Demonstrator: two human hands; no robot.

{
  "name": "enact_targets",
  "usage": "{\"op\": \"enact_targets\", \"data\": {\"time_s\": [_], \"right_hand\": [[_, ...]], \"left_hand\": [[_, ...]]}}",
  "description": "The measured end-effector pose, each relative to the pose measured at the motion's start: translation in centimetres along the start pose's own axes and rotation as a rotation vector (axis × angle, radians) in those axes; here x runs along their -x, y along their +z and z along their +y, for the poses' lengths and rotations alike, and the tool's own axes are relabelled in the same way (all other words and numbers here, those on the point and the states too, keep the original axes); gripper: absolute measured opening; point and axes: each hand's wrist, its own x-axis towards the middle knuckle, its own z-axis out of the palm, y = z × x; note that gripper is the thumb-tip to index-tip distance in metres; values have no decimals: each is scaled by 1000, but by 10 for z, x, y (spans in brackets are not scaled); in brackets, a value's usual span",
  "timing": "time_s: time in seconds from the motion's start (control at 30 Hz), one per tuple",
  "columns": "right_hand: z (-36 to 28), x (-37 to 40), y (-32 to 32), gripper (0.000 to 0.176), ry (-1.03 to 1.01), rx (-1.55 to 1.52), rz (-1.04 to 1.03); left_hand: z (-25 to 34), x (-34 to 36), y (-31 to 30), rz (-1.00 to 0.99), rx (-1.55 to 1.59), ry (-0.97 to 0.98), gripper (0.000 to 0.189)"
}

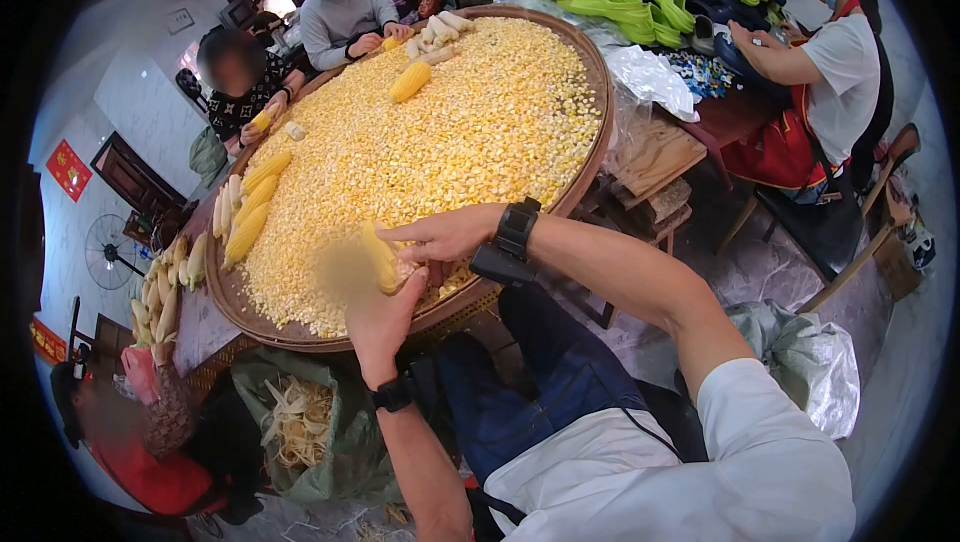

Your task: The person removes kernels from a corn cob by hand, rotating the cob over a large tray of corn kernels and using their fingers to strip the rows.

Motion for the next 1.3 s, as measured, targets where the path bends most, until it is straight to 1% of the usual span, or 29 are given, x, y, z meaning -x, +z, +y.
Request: {"op": "enact_targets", "data": {"time_s": [0.13, 0.23, 0.33, 0.43, 0.47, 0.5, 0.57, 0.6, 0.63, 0.67, 0.7, 0.73, 0.83, 0.87, 0.97, 1.03, 1.07, 1.1, 1.13, 1.23, 1.27, 1.3], "right_hand": [[-3, 0, 0, 74, 53, -20, 16], [2, -10, 0, 81, -1, 65, 57], [-10, -2, 2, 77, 21, 10, 87], [-18, 0, 5, 90, -13, -20, 77], [-5, -5, 4, 93, 8, -31, 78], [8, -11, 2, 96, 28, -42, 78], [11, -12, 2, 98, 58, -3, 82], [9, -12, 3, 98, 65, 23, 83], [7, -12, 3, 99, 72, 49, 84], [6, -11, 4, 99, 65, 78, 85], [4, -10, 4, 96, 54, 97, 82], [2, -9, 3, 93, 43, 116, 79], [3, -9, 4, 87, -9, 123, 69], [4, -8, 8, 83, -38, 127, 133], [-7, -3, 6, 79, -56, 249, 158], [0, -8, 4, 75, -194, 489, 227], [1, -3, 3, 74, -204, 541, 233], [-11, 5, 4, 73, -213, 592, 240], [-34, 14, 6, 75, -109, 602, 224], [-36, 18, -8, 81, -219, 680, 213], [-35, 18, -15, 90, -258, 848, 219], [-38, 18, -17, 91, -286, 930, 240]], "left_hand": [[5, 1, -3, 5, -8, -1, 108], [3, 0, -1, 5, -20, -6, 108], [8, 2, -3, -2, -23, -23, 107], [7, -2, -3, -38, -41, -52, 106], [10, 0, -5, -43, -44, -50, 97], [10, 1, -4, -30, -15, -10, 94], [5, 1, -4, 2, 37, 68, 88], [8, 1, -8, -61, 59, 17, 83], [1, 2, -5, -29, 72, 90, 82], [-8, 3, -1, 5, 85, 161, 82], [-3, 0, -4, 42, 96, 232, 82], [7, 4, -13, -65, 118, 84, 78], [5, 6, -10, -11, 178, 147, 76], [4, 6, -9, -8, 191, 144, 75], [0, 4, -8, 15, 229, 133, 74], [1, 5, -10, 14, 270, 68, 70], [4, 7, -14, 8, 289, 43, 69], [4, 7, -16, 0, 308, 19, 68], [0, 6, -16, -48, 372, 14, 67], [-3, 5, -18, -78, 383, -5, 64], [-12, 3, -11, -58, 464, 3, 61], [-27, -2, 1, -39, 546, 12, 59]]}}
